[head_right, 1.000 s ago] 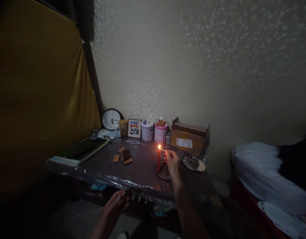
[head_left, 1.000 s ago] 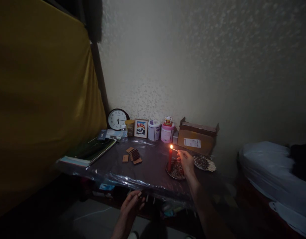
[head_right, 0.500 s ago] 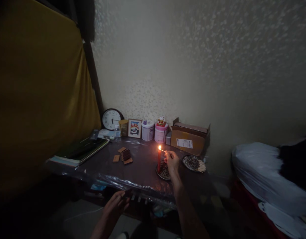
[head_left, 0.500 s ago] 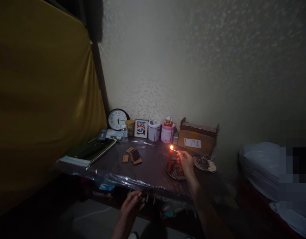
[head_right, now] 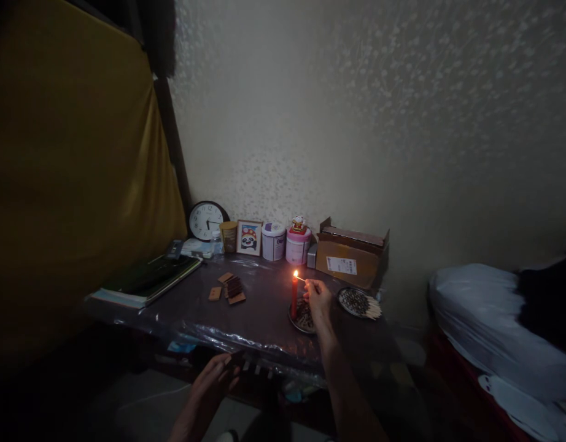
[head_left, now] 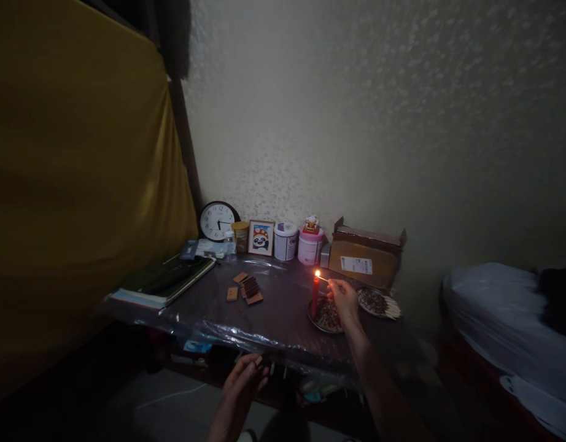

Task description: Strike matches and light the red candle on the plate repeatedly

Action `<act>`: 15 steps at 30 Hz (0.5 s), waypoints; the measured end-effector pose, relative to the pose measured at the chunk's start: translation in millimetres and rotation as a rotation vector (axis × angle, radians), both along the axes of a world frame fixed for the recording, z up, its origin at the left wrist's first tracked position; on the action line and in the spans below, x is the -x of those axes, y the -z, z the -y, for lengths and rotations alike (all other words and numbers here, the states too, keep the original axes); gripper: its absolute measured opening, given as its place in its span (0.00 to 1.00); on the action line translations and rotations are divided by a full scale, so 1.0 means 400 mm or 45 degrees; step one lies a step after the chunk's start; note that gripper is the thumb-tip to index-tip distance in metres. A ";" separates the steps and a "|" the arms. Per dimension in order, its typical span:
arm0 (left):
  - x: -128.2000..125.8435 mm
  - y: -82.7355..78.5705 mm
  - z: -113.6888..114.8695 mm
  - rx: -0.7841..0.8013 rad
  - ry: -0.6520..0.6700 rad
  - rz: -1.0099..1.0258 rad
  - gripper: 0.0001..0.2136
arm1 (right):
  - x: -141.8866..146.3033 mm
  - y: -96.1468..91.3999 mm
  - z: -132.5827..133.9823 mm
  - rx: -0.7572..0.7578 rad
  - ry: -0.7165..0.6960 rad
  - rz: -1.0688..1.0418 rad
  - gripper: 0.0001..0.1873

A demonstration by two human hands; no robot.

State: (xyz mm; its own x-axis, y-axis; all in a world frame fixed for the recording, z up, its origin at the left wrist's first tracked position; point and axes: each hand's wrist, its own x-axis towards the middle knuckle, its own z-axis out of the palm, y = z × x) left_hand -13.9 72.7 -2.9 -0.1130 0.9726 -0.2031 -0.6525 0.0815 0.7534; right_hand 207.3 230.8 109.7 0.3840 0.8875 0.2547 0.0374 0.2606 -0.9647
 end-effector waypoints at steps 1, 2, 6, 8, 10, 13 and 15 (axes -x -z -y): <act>0.000 0.000 0.000 -0.004 0.008 0.003 0.13 | 0.001 -0.001 0.001 0.003 -0.001 0.001 0.11; 0.001 0.001 0.000 -0.009 0.011 0.004 0.13 | 0.001 -0.002 0.002 0.005 -0.002 0.002 0.11; 0.000 0.007 -0.002 -0.026 0.019 -0.010 0.14 | 0.002 -0.001 0.003 0.011 -0.010 0.006 0.11; -0.001 0.008 -0.003 -0.013 0.007 -0.014 0.14 | 0.002 0.002 0.001 0.012 -0.012 0.007 0.11; -0.001 0.009 -0.004 -0.004 -0.003 -0.010 0.14 | 0.001 0.004 -0.001 0.010 -0.016 0.010 0.11; -0.002 0.007 -0.004 -0.019 -0.009 -0.016 0.14 | -0.001 0.006 -0.004 0.000 -0.020 0.013 0.10; -0.001 0.005 -0.003 -0.021 -0.007 -0.016 0.14 | -0.001 0.006 -0.004 -0.019 -0.033 0.019 0.10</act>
State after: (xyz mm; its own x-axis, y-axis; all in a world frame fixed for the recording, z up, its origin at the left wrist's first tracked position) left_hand -13.3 73.9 -5.1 -0.1204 0.9752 -0.1855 -0.6436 0.0656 0.7626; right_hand 207.9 232.4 107.2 0.3573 0.8930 0.2737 0.0451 0.2763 -0.9600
